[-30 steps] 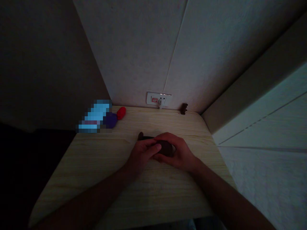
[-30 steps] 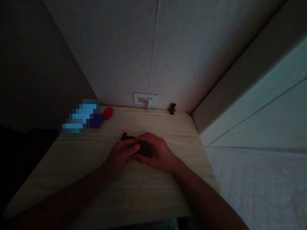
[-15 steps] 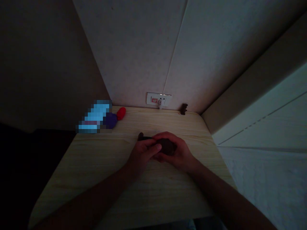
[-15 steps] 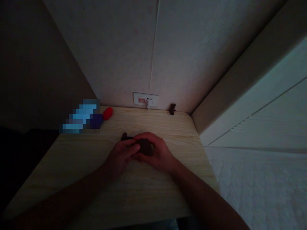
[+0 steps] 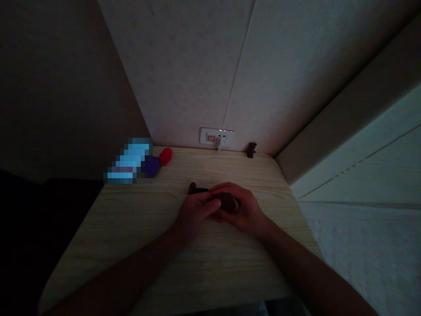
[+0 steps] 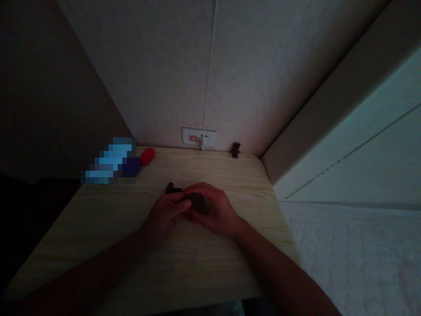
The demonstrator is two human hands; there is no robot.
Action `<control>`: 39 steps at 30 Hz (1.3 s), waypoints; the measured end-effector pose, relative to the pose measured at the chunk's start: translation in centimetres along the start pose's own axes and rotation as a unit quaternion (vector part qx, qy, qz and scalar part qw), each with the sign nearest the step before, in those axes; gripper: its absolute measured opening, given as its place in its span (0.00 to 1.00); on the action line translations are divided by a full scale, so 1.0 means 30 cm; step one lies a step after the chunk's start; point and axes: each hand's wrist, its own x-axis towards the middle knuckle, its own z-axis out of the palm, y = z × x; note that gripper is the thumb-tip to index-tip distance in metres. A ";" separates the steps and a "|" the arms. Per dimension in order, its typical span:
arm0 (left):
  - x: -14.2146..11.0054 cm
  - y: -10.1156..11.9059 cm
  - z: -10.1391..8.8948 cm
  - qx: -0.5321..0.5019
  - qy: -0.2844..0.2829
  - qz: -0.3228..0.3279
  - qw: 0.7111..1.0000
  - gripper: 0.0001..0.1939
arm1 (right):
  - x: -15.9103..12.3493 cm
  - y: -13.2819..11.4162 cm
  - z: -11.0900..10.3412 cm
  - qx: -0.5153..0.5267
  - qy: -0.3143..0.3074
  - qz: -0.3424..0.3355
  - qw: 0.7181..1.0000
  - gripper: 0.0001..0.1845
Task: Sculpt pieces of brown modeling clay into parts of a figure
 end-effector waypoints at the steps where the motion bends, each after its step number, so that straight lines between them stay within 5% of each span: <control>1: 0.000 0.000 0.000 0.001 0.001 -0.001 1.000 0.12 | -0.002 0.001 0.000 -0.006 0.001 -0.004 1.000 0.22; 4: -0.001 -0.004 -0.002 0.008 0.004 0.000 1.000 0.13 | -0.004 0.006 -0.002 -0.024 -0.006 -0.019 1.000 0.28; 12: 0.003 -0.013 -0.009 0.069 0.012 0.024 0.997 0.13 | 0.003 0.012 -0.016 -0.065 -0.011 -0.062 0.996 0.23; 24: -0.001 0.004 -0.003 0.151 0.048 0.063 0.985 0.12 | -0.004 -0.004 0.007 0.016 0.013 0.060 0.998 0.20; 33: 0.002 0.010 0.008 0.109 0.028 0.069 0.991 0.10 | -0.006 0.002 -0.001 -0.042 -0.020 -0.015 0.999 0.28; 39: 0.006 -0.004 -0.004 0.115 0.014 0.055 0.992 0.11 | -0.010 0.000 0.000 -0.023 -0.020 0.032 0.999 0.23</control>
